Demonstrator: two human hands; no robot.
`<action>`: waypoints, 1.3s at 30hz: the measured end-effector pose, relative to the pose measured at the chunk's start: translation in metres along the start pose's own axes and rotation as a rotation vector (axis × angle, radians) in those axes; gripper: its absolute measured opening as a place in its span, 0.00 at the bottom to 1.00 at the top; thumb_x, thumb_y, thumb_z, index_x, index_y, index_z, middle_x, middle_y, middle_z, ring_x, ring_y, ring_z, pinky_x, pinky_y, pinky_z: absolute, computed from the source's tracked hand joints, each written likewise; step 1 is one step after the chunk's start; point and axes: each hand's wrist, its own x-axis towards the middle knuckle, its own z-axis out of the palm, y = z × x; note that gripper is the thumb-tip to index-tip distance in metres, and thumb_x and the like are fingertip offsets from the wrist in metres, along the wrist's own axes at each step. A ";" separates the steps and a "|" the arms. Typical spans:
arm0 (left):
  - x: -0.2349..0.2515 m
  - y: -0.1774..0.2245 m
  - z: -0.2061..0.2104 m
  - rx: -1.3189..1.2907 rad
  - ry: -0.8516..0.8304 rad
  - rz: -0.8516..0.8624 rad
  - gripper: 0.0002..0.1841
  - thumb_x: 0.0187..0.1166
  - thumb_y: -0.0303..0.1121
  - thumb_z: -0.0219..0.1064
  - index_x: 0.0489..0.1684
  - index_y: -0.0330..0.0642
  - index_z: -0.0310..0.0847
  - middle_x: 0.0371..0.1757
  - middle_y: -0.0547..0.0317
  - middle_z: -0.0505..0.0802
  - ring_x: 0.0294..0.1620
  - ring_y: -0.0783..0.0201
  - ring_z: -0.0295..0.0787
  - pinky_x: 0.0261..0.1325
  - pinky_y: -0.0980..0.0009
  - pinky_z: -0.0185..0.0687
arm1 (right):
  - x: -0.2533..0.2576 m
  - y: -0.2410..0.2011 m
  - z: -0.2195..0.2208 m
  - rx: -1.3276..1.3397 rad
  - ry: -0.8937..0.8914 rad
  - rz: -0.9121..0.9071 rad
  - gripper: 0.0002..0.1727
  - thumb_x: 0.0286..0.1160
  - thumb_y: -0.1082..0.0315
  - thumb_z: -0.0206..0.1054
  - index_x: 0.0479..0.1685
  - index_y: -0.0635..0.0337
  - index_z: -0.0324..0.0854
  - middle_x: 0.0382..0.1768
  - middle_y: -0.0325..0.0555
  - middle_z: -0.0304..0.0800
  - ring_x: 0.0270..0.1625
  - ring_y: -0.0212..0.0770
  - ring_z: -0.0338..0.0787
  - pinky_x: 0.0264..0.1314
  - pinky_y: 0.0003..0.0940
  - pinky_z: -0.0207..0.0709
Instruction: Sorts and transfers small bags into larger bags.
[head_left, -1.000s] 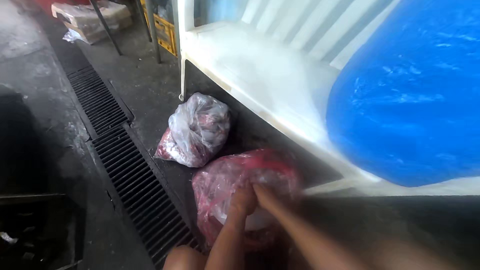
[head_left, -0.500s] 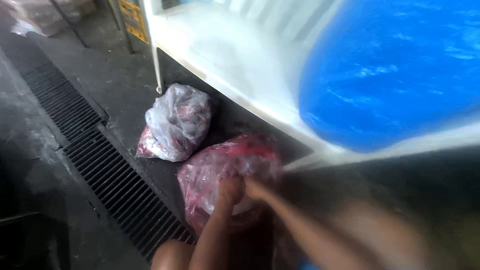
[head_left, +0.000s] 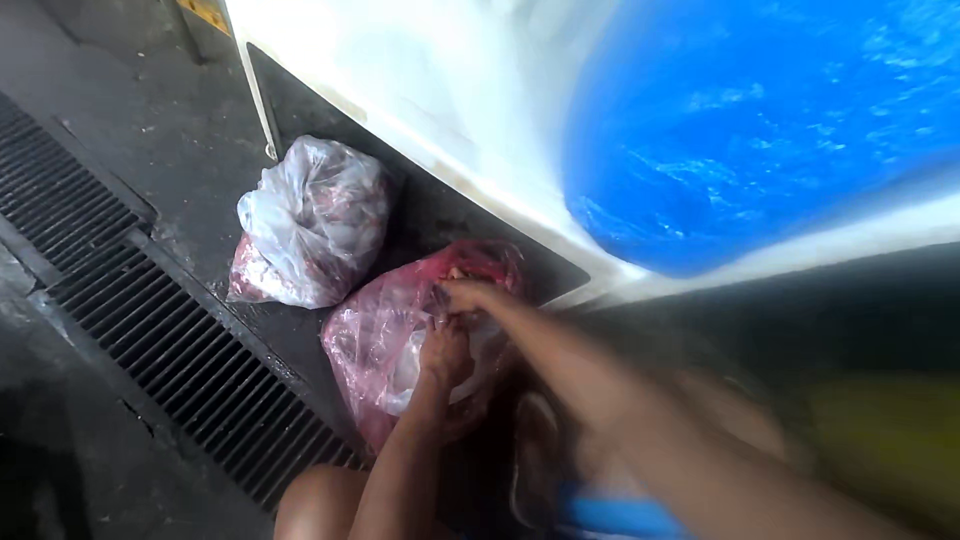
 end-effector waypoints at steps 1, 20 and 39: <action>0.001 -0.001 0.000 -0.007 -0.012 0.006 0.35 0.67 0.44 0.71 0.80 0.45 0.76 0.88 0.56 0.72 0.90 0.47 0.60 0.87 0.38 0.56 | -0.002 0.001 -0.001 -0.035 -0.013 -0.016 0.52 0.62 0.62 0.84 0.93 0.49 0.60 0.85 0.70 0.60 0.80 0.73 0.71 0.75 0.74 0.69; -0.145 0.049 -0.035 -0.254 -0.545 -0.123 0.18 0.83 0.48 0.60 0.50 0.46 0.90 0.47 0.44 0.95 0.53 0.40 0.92 0.51 0.35 0.85 | 0.083 -0.010 -0.047 0.125 0.599 0.005 0.15 0.81 0.73 0.61 0.62 0.59 0.87 0.69 0.62 0.83 0.69 0.64 0.85 0.68 0.66 0.79; -0.036 -0.011 -0.047 -0.347 0.013 -0.239 0.20 0.78 0.36 0.65 0.70 0.47 0.83 0.72 0.48 0.87 0.76 0.48 0.81 0.78 0.40 0.73 | -0.002 -0.031 0.033 0.311 -0.061 0.010 0.24 0.89 0.62 0.58 0.75 0.69 0.77 0.74 0.70 0.79 0.80 0.67 0.77 0.83 0.66 0.65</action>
